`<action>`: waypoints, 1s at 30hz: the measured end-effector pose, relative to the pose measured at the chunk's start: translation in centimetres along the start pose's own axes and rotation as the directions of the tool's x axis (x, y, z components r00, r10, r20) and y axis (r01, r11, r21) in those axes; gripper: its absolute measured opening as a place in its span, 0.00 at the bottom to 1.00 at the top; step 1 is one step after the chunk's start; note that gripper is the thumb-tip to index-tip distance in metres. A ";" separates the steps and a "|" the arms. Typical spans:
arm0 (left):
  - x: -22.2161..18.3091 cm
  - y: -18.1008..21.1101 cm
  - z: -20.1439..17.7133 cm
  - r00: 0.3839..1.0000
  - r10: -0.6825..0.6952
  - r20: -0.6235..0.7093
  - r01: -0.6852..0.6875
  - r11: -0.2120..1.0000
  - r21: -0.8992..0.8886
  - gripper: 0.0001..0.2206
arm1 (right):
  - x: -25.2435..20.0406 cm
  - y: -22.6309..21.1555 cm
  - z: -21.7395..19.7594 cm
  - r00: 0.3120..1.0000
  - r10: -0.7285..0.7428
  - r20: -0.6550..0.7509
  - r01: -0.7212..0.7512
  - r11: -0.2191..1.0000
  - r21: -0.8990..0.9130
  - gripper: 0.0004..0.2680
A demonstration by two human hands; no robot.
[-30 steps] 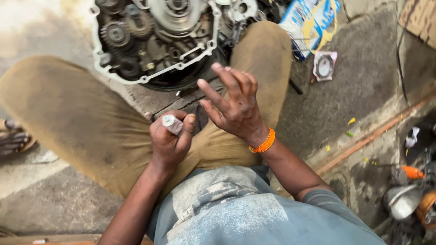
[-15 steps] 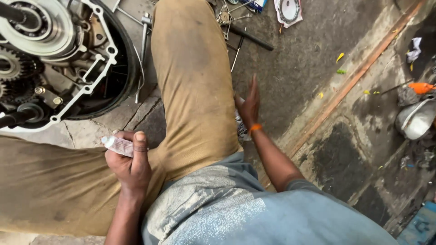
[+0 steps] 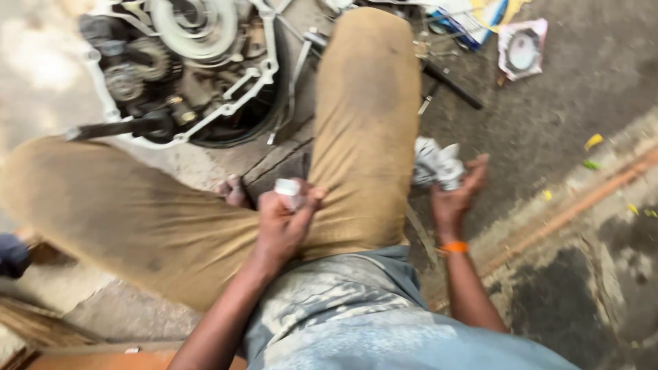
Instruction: The recorder is assembling and cleaning the internal gear components of a motorcycle engine crankcase, applying sealant from a tube, and using a cloth to wipe parts.
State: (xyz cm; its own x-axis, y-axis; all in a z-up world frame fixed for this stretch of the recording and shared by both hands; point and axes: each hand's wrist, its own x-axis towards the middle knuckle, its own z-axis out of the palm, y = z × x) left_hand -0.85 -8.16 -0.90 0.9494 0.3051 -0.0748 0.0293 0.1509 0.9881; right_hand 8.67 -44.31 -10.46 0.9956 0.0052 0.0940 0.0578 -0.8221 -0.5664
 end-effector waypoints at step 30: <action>-0.2 13.2 -7.7 0.993 0.118 0.025 -0.119 0.922 0.369 0.11 | 4.6 -31.4 0.8 0.409 -0.639 0.651 0.879 0.469 -0.091 0.14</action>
State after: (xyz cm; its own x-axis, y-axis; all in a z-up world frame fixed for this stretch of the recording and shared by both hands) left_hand -3.09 1.03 11.14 0.9537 0.2972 0.0455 0.0297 -0.2437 0.9694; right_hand 11.52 -18.01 7.11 0.4185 0.8985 -0.1327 0.8950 -0.4328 -0.1081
